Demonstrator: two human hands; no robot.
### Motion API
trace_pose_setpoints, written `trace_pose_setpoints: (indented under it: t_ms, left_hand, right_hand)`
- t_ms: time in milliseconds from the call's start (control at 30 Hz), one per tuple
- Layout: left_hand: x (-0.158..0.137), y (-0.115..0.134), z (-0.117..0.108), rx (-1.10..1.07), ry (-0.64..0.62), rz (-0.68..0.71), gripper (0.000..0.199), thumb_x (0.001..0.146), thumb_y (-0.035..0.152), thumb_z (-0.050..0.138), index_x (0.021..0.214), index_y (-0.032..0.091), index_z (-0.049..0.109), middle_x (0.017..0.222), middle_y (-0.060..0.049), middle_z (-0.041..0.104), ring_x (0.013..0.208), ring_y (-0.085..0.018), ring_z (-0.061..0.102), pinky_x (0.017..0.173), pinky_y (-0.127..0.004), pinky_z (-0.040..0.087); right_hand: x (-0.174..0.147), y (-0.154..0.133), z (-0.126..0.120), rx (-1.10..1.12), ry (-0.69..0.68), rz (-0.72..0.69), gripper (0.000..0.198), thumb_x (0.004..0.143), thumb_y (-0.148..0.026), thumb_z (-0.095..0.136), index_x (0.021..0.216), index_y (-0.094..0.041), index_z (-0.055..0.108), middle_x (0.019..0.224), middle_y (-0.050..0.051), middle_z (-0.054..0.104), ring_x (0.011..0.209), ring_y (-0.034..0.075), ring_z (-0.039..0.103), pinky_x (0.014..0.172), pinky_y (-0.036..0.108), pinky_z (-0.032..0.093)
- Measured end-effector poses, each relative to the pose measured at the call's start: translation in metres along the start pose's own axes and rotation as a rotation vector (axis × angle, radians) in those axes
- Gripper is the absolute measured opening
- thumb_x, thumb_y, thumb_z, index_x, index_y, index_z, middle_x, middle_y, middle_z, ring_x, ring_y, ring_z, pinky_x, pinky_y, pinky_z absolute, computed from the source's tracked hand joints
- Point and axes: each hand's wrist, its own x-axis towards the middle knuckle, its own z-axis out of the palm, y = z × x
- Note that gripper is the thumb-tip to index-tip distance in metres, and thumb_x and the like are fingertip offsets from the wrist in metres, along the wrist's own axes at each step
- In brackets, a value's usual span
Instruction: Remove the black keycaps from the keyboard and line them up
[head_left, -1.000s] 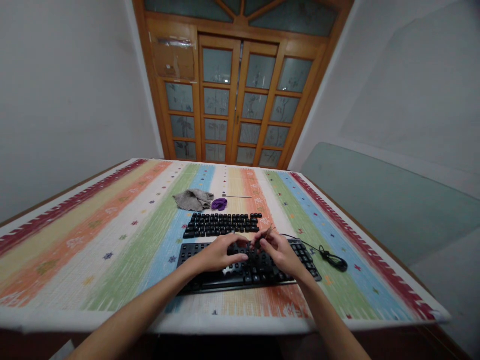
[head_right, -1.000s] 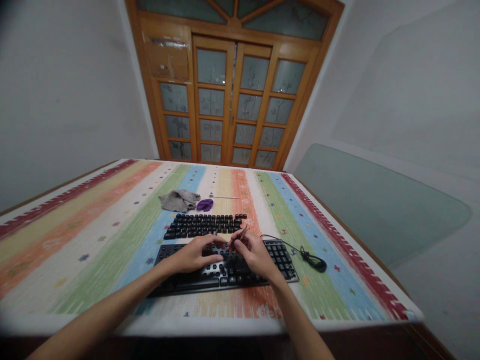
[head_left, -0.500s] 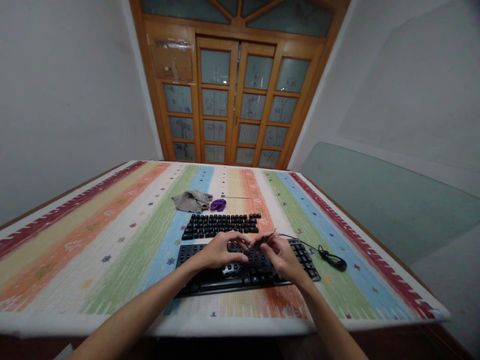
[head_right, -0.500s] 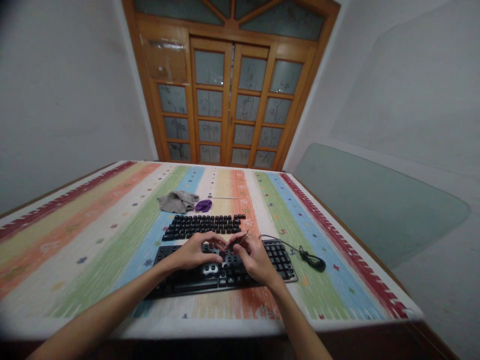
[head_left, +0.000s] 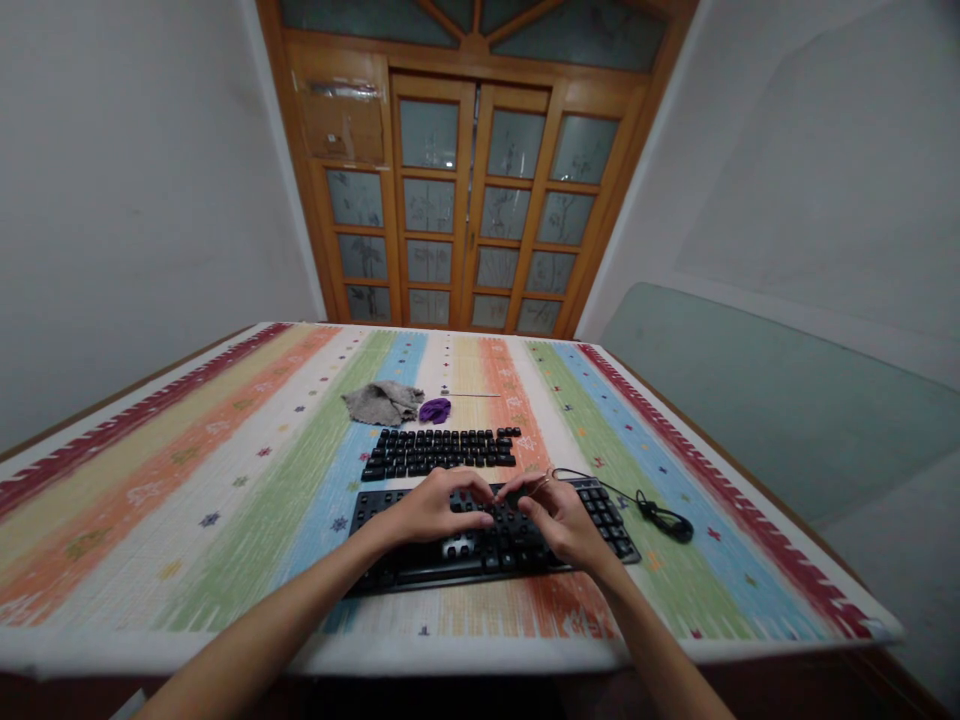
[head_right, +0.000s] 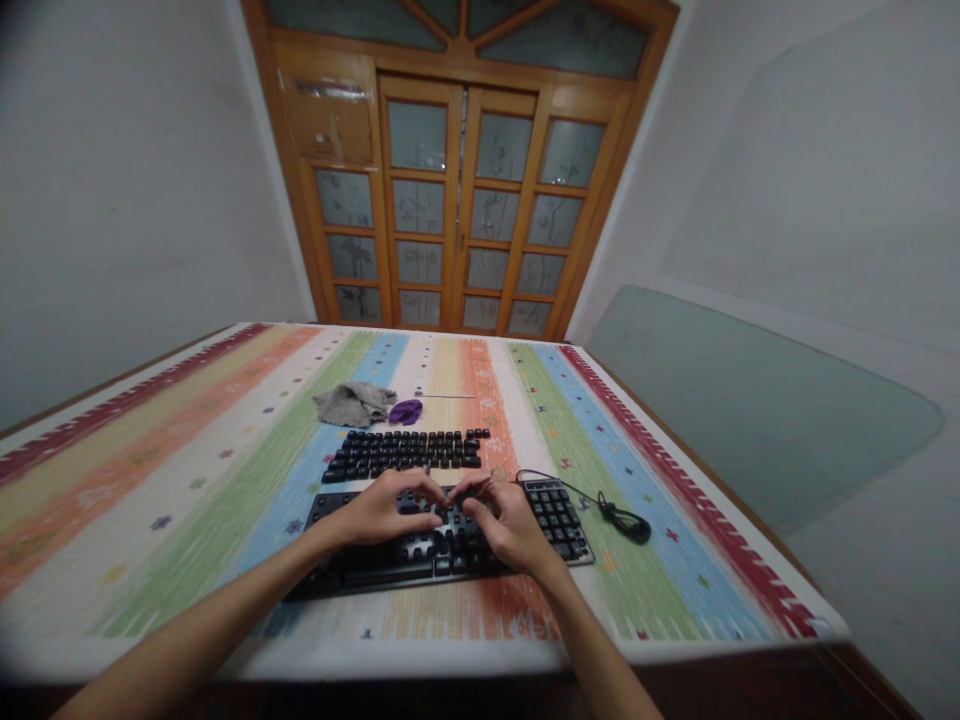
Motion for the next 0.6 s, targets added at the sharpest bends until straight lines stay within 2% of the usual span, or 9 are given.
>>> trace_pose_setpoints:
  t_ms: [100,200,300,433,600]
  left_hand:
    - [-0.001,0.001,0.001,0.212,0.001,0.101,0.018,0.088,0.030,0.065,0.099,0.017,0.069,0.094,-0.006,0.069,0.087,-0.017,0.063,0.082,-0.030,0.049]
    - [-0.001,-0.002,0.003,0.304,-0.025,0.145,0.019,0.090,0.030,0.061,0.102,0.016,0.069,0.092,-0.007,0.068,0.087,-0.018,0.061,0.080,-0.029,0.049]
    - [0.000,-0.006,0.003,0.317,-0.046,0.179,0.018,0.090,0.027,0.061,0.103,0.017,0.068,0.091,-0.007,0.069,0.090,-0.019,0.060,0.082,-0.030,0.050]
    - [0.002,-0.009,0.002,0.305,-0.036,0.213,0.014,0.087,0.023,0.063,0.099,0.017,0.067,0.105,-0.008,0.067,0.099,-0.020,0.060,0.089,-0.033,0.049]
    - [0.007,-0.013,0.000,0.334,-0.008,0.223,0.011,0.080,0.017,0.064,0.091,0.017,0.066,0.113,-0.010,0.061,0.105,-0.021,0.058,0.090,-0.033,0.050]
  right_hand:
    - [0.001,0.000,0.003,-0.030,0.039,0.041,0.019,0.096,-0.034,0.051,0.098,-0.020,0.064,0.095,0.008,0.071,0.089,0.021,0.068,0.080,0.033,0.053]
    - [0.001,0.001,0.005,-0.006,0.069,0.055,0.018,0.095,-0.033,0.052,0.097,-0.019,0.063,0.095,0.009,0.071,0.087,0.021,0.068,0.078,0.033,0.055]
    - [0.002,0.002,0.006,-0.011,0.079,0.052,0.017,0.094,-0.033,0.052,0.097,-0.019,0.062,0.093,0.009,0.071,0.086,0.022,0.068,0.078,0.034,0.055]
    - [0.002,0.001,0.006,-0.093,0.067,0.037,0.014,0.094,-0.029,0.052,0.095,-0.020,0.063,0.092,0.008,0.070,0.089,0.022,0.068,0.081,0.034,0.054]
    - [0.002,0.005,0.007,-0.220,0.071,-0.010,0.013,0.094,-0.023,0.050,0.095,-0.020,0.063,0.094,0.007,0.070,0.091,0.022,0.067,0.081,0.033,0.051]
